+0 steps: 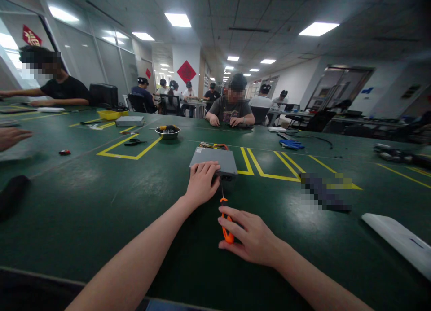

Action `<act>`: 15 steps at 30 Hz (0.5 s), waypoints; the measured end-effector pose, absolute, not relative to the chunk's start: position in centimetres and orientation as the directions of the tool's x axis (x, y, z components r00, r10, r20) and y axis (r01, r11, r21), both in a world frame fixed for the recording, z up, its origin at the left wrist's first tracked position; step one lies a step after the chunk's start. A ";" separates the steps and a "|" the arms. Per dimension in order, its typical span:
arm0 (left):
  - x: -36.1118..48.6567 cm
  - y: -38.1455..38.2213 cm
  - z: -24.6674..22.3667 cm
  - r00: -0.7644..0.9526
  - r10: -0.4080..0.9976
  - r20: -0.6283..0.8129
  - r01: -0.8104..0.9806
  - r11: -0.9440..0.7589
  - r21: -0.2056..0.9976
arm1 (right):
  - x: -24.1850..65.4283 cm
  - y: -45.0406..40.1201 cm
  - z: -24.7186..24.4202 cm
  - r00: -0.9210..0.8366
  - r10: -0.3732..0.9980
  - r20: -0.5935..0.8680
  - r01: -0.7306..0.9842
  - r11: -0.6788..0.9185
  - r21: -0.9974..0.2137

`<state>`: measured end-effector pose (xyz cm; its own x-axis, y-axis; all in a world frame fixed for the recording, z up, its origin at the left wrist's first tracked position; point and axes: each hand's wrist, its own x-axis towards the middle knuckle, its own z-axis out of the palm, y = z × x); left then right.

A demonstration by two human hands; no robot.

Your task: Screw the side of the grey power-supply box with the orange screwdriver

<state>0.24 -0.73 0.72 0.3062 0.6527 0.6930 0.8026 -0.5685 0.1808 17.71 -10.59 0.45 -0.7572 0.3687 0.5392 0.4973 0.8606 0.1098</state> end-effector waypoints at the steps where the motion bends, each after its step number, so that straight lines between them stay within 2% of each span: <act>1: 0.3 -0.7 0.7 0.306 0.653 0.692 0.802 -0.569 0.181 | 17.7 -10.5 0.3 -0.737 0.358 0.573 0.498 0.861 0.102; 3: 0.3 -0.7 0.7 0.308 0.654 0.691 0.802 -0.570 0.182 | 17.7 -10.5 0.2 -0.708 0.364 0.605 0.506 0.859 0.076; 6: 0.3 -0.7 0.8 0.310 0.653 0.691 0.800 -0.572 0.181 | 17.9 -10.8 0.5 -0.731 0.410 0.546 0.514 0.857 0.044; 9: 0.2 -0.7 0.8 0.303 0.655 0.692 0.804 -0.566 0.183 | 17.9 -11.1 0.9 -0.775 0.409 0.482 0.508 0.857 0.089; 12: 0.2 -0.8 0.8 0.305 0.658 0.689 0.802 -0.567 0.186 | 17.8 -10.9 0.9 -0.763 0.356 0.539 0.508 0.846 0.160; 15: 0.2 -0.8 0.8 0.308 0.657 0.688 0.801 -0.570 0.185 | 17.9 -10.7 0.9 -0.714 0.318 0.623 0.513 0.844 0.157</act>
<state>0.24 -0.79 0.77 0.3084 0.6569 0.6880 0.8008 -0.5697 0.1850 17.90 -10.72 0.86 -0.7144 0.3182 0.6232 0.5128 0.8440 0.1569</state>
